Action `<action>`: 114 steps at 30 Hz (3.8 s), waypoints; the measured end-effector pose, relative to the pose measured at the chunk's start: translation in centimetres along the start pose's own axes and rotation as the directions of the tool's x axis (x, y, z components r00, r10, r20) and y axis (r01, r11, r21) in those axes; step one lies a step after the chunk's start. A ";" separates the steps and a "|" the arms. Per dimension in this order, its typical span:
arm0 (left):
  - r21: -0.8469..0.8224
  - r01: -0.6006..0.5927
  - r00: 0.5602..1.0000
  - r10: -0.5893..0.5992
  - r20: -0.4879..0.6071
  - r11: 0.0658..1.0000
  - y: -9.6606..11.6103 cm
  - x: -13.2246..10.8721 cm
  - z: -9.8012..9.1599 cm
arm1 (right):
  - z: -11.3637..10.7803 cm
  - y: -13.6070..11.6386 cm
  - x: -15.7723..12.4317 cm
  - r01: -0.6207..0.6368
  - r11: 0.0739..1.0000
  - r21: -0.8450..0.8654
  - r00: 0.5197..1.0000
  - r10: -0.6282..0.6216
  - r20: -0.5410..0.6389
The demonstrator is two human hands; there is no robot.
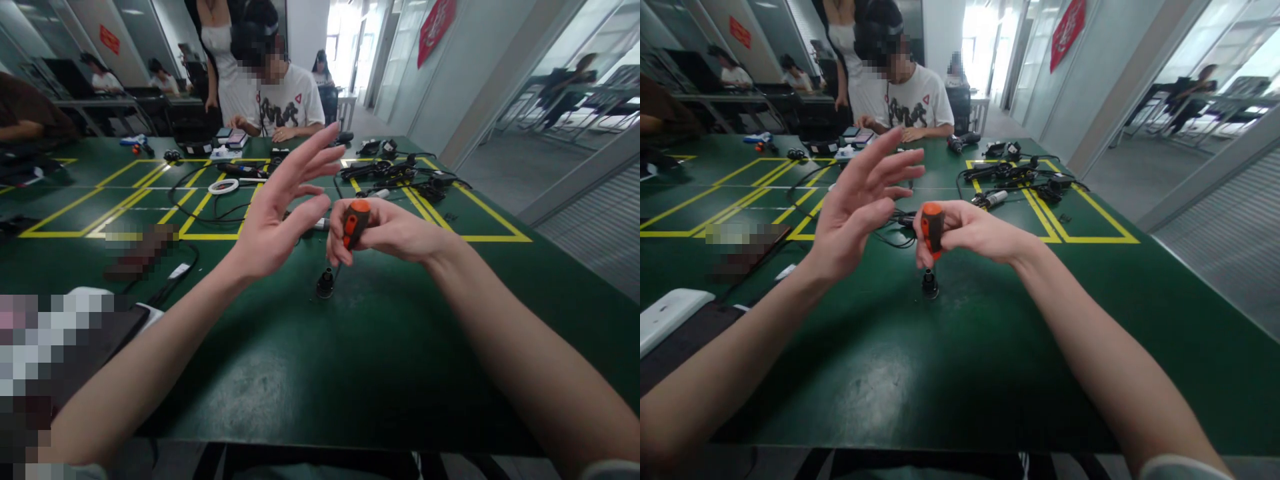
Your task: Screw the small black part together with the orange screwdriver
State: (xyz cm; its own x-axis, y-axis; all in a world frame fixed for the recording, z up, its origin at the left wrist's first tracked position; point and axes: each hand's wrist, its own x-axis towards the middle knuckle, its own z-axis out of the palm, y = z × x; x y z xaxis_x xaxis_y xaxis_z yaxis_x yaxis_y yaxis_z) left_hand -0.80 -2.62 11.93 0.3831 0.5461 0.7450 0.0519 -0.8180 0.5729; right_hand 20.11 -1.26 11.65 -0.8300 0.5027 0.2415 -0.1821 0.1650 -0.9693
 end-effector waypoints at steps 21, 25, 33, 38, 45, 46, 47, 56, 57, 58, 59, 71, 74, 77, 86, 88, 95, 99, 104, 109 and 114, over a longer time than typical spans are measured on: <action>0.242 -0.275 0.954 0.232 0.190 0.931 0.5 3.3 3.0 | 4.0 8.2 -5.6 -0.233 0.903 -0.361 0.914 0.076 -0.399; 0.308 -0.355 0.928 0.292 0.232 0.883 0.1 3.1 3.6 | 5.0 8.8 -5.3 -0.242 0.869 -0.431 0.903 0.040 -0.427; 0.405 -0.335 0.890 0.145 0.432 0.851 1.5 2.7 2.3 | 5.1 9.2 -5.0 -0.225 0.851 -0.475 0.887 -0.023 -0.461; 0.462 -0.305 0.885 0.069 0.461 0.833 1.3 2.7 2.2 | 5.1 9.0 -5.3 -0.271 0.818 -0.507 0.888 0.009 -0.460; 0.394 -0.257 0.881 0.046 0.472 0.882 1.8 2.9 1.8 | 5.1 9.4 -5.5 -0.269 0.784 -0.559 0.893 -0.016 -0.451; 0.393 -0.251 0.876 0.036 0.480 0.885 2.1 3.0 1.5 | 5.1 9.4 -5.5 -0.261 0.783 -0.565 0.893 -0.027 -0.449; 0.390 -0.247 0.872 0.029 0.488 0.887 2.2 3.0 1.3 | 5.0 9.5 -5.5 -0.254 0.782 -0.569 0.894 -0.036 -0.447; 0.411 -0.206 0.905 0.013 0.426 0.888 1.7 3.4 0.8 | 4.9 9.5 -5.6 -0.288 0.758 -0.586 0.896 -0.003 -0.444; 0.414 -0.198 0.908 0.008 0.418 0.888 1.7 3.4 0.9 | 4.9 9.5 -5.6 -0.288 0.755 -0.589 0.895 -0.006 -0.446; 0.401 -0.189 0.911 0.008 0.411 0.896 1.7 3.4 1.1 | 5.0 9.6 -5.6 -0.285 0.754 -0.591 0.895 -0.012 -0.446; 0.369 -0.178 0.911 0.011 0.413 0.912 1.7 3.5 1.2 | 5.0 9.6 -5.6 -0.280 0.755 -0.593 0.895 -0.018 -0.445; -0.414 0.386 0.858 -0.155 0.490 0.824 -0.1 3.2 2.2 | 5.0 9.9 -5.4 -0.327 0.710 -0.623 0.827 -0.103 -0.552; -0.399 0.398 0.881 -0.223 0.417 0.826 -0.9 2.8 3.2 | 5.0 10.2 -5.3 -0.344 0.710 -0.615 0.800 -0.121 -0.588; -0.356 0.403 0.887 -0.265 0.377 0.843 -1.0 2.8 3.3 | 5.0 10.3 -5.3 -0.353 0.711 -0.608 0.788 -0.125 -0.603; -0.403 0.416 0.833 -0.164 0.528 0.816 -0.8 3.7 1.6 | 4.4 10.0 -5.5 -0.274 0.680 -0.680 0.870 -0.125 -0.476; -0.418 0.432 0.831 -0.172 0.529 0.799 -1.0 3.5 1.8 | 4.4 9.8 -5.5 -0.275 0.685 -0.675 0.871 -0.120 -0.477; -0.418 0.497 0.828 -0.272 0.491 0.760 -1.1 3.0 2.9 | 4.5 9.9 -5.6 -0.273 0.678 -0.682 0.869 -0.130 -0.477; -0.392 0.498 0.795 -0.225 0.564 0.774 -0.7 3.3 2.4 | 4.4 9.9 -5.7 -0.279 0.686 -0.671 0.867 -0.119 -0.483; -0.491 0.577 0.775 -0.250 0.580 0.653 -0.8 3.4 2.6 | 4.2 9.6 -5.7 -0.299 0.708 -0.640 0.867 -0.079 -0.492; -0.539 0.592 0.792 -0.309 0.527 0.599 -1.0 3.0 3.3 | 4.2 9.6 -5.8 -0.328 0.742 -0.585 0.864 -0.015 -0.504; -0.481 0.559 0.792 -0.265 0.549 0.675 -0.6 3.3 3.0 | 4.2 9.6 -5.5 -0.348 0.738 -0.578 0.855 -0.002 -0.518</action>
State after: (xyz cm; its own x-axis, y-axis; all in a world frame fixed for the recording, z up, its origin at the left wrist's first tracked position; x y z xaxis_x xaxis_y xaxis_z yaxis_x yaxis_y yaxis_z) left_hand 3.15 -0.90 13.00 0.7965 0.5501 0.2507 -0.1946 -0.1593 0.9679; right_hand 20.74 -6.03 0.83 -0.4364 0.8692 0.2325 0.4596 0.4375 -0.7729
